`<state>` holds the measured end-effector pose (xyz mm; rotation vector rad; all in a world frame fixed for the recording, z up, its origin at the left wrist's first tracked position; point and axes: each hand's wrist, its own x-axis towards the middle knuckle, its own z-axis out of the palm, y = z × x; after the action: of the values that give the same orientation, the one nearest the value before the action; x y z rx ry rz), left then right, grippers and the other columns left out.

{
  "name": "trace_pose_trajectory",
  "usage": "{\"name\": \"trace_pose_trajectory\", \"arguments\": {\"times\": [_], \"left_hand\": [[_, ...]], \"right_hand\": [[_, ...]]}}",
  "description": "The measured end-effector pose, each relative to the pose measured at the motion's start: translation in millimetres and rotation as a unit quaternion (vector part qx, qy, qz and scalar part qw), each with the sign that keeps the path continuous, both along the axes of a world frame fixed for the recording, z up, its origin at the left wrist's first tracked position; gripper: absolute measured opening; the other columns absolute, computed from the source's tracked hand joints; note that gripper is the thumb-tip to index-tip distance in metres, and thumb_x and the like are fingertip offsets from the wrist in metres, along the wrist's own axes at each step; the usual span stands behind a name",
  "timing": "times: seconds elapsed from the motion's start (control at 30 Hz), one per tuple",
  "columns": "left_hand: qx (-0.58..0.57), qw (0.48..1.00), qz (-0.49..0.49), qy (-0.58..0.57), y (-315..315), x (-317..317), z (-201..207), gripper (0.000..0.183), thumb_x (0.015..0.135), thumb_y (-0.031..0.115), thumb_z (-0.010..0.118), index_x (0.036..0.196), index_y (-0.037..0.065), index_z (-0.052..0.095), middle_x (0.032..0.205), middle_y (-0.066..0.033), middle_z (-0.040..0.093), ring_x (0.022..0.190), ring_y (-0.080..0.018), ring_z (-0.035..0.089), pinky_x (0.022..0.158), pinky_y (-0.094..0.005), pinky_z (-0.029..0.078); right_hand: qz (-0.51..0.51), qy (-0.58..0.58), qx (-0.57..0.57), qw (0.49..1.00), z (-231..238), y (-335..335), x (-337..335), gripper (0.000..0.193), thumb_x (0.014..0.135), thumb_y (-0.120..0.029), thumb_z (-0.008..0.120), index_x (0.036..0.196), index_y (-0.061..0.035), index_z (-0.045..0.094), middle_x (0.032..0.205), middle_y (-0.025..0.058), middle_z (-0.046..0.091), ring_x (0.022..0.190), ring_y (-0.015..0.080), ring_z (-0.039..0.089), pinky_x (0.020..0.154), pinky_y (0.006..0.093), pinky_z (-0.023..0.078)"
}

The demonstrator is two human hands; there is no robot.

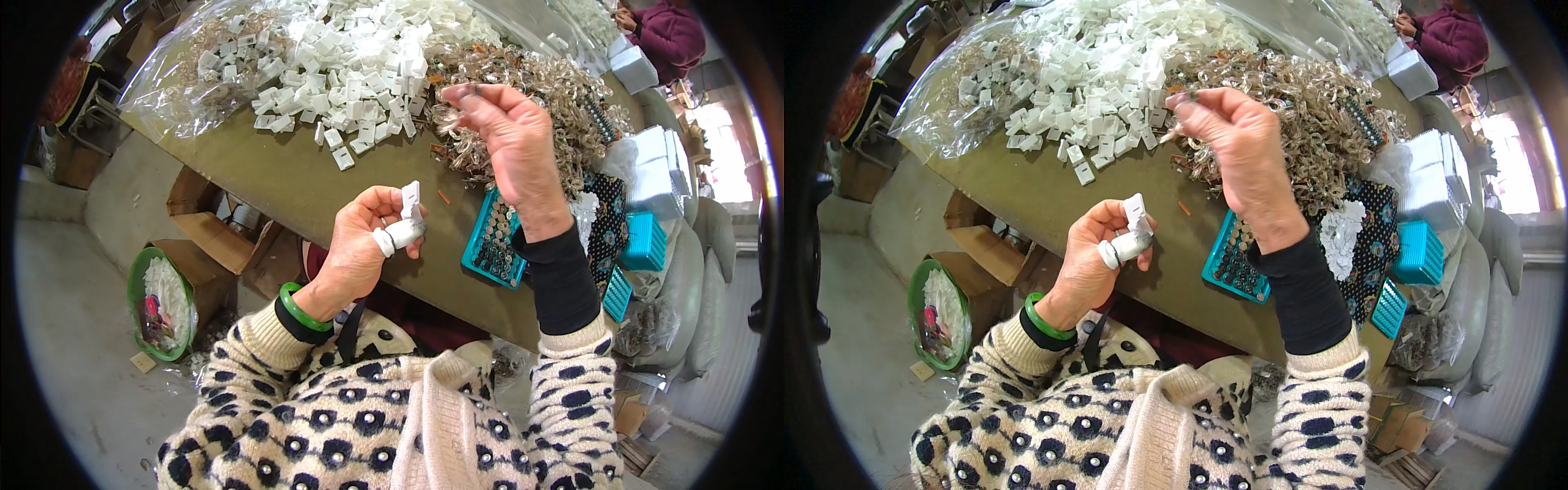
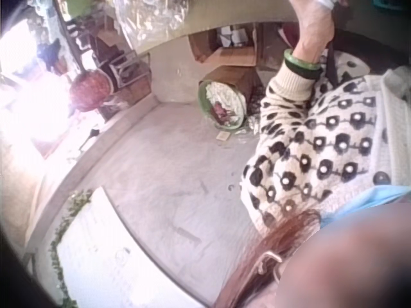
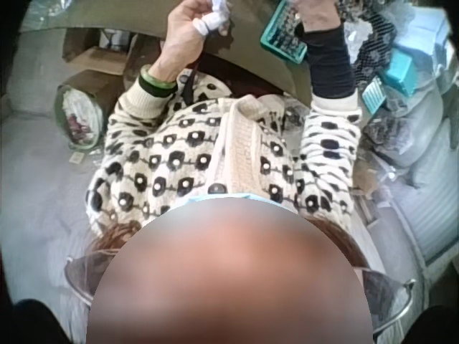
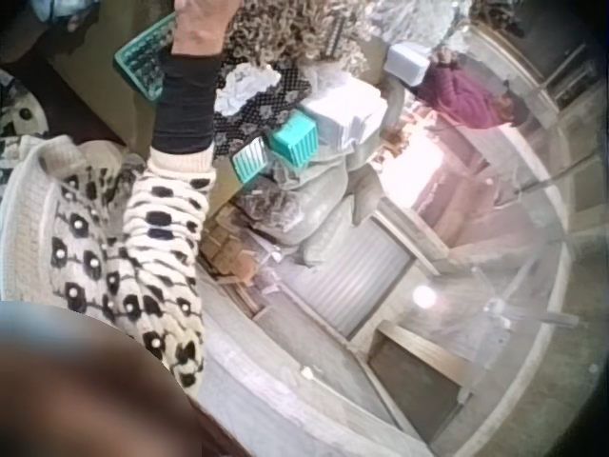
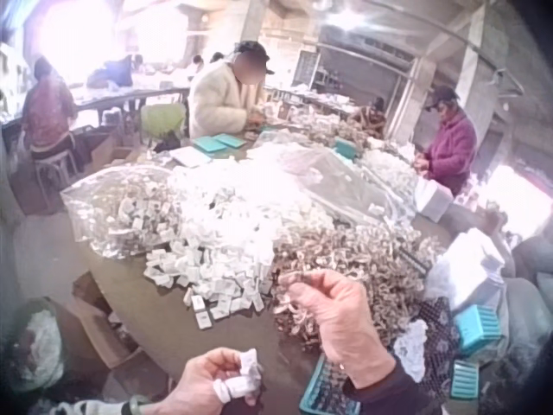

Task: The person repeatedly picks small white plastic housings and metal contacts from a table, inserts the contacts into the housings, and places the assembled units into a blue tray. The person handles items one at a time and continues the cycle throughout the clip.

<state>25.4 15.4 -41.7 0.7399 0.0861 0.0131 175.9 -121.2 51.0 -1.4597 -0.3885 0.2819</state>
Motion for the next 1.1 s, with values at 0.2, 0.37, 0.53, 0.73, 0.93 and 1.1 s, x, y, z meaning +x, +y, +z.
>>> {"name": "trace_pose_trajectory", "arguments": {"times": [0.2, 0.37, 0.53, 0.73, 0.93, 1.1], "left_hand": [[0.029, 0.999, -0.019, 0.027, 7, 0, 9, 0.026, 0.087, 0.005, 0.07, 0.111, 0.002, 0.061, 0.094, -0.0075, 0.067, 0.071, -0.0164, 0.064, 0.061, -0.0273, 0.051], [0.008, 1.0, 0.008, -0.006, 8, 2, 24, 0.028, 0.086, 0.013, 0.072, 0.108, -0.001, 0.061, 0.099, -0.0117, 0.067, 0.074, -0.016, 0.065, 0.065, -0.0278, 0.053], [0.043, 0.999, -0.003, 0.01, 0, -4, 36, 0.026, 0.087, 0.004, 0.072, 0.108, 0.0, 0.057, 0.104, -0.0118, 0.069, 0.083, -0.0143, 0.067, 0.066, -0.024, 0.053], [0.077, 0.997, 0.021, 0.003, -13, -6, 34, 0.025, 0.086, 0.011, 0.073, 0.105, 0.0, 0.058, 0.101, -0.0124, 0.068, 0.08, -0.0174, 0.066, 0.069, -0.0277, 0.053], [0.037, 0.998, 0.049, -0.001, -23, -8, 31, 0.023, 0.087, 0.008, 0.071, 0.105, 0.002, 0.058, 0.102, -0.0134, 0.067, 0.083, -0.0195, 0.063, 0.075, -0.0313, 0.052], [0.068, 0.994, 0.09, -0.013, -30, -6, 29, 0.025, 0.084, -0.004, 0.072, 0.103, 0.002, 0.056, 0.099, -0.0089, 0.068, 0.082, -0.0116, 0.065, 0.073, -0.0251, 0.055]], "right_hand": [[0.027, 0.081, 0.126, 0.988, 14, -11, -24, 0.016, 0.093, -0.01, 0.067, 0.1, 0.0036, 0.063, 0.087, 0.0119, 0.07, 0.08, 0.0158, 0.068, 0.072, 0.0257, 0.053], [-0.047, -0.137, -0.172, 0.974, 2, -22, -78, 0.015, 0.087, -0.002, 0.07, 0.1, -0.0002, 0.064, 0.088, 0.0054, 0.069, 0.074, 0.0116, 0.063, 0.07, 0.0245, 0.051], [-0.059, -0.479, -0.306, 0.821, -14, -27, -100, 0.032, 0.067, 0.009, 0.075, 0.095, -0.0027, 0.064, 0.089, 0.0102, 0.064, 0.085, 0.0291, 0.061, 0.075, 0.0372, 0.05], [-0.087, -0.423, -0.275, 0.859, -25, -36, -116, 0.038, 0.068, 0.009, 0.073, 0.102, -0.0014, 0.06, 0.088, 0.0099, 0.06, 0.084, 0.0264, 0.059, 0.074, 0.0365, 0.048], [-0.148, -0.19, -0.199, 0.95, -34, -38, -130, 0.034, 0.069, 0.008, 0.074, 0.099, -0.0026, 0.061, 0.083, 0.0064, 0.059, 0.07, 0.0212, 0.057, 0.062, 0.0325, 0.047], [-0.137, -0.31, -0.271, 0.901, -36, -44, -128, 0.023, 0.069, 0.007, 0.073, 0.087, -0.0038, 0.062, 0.074, 0.0058, 0.057, 0.065, 0.0229, 0.053, 0.058, 0.0342, 0.043]]}}
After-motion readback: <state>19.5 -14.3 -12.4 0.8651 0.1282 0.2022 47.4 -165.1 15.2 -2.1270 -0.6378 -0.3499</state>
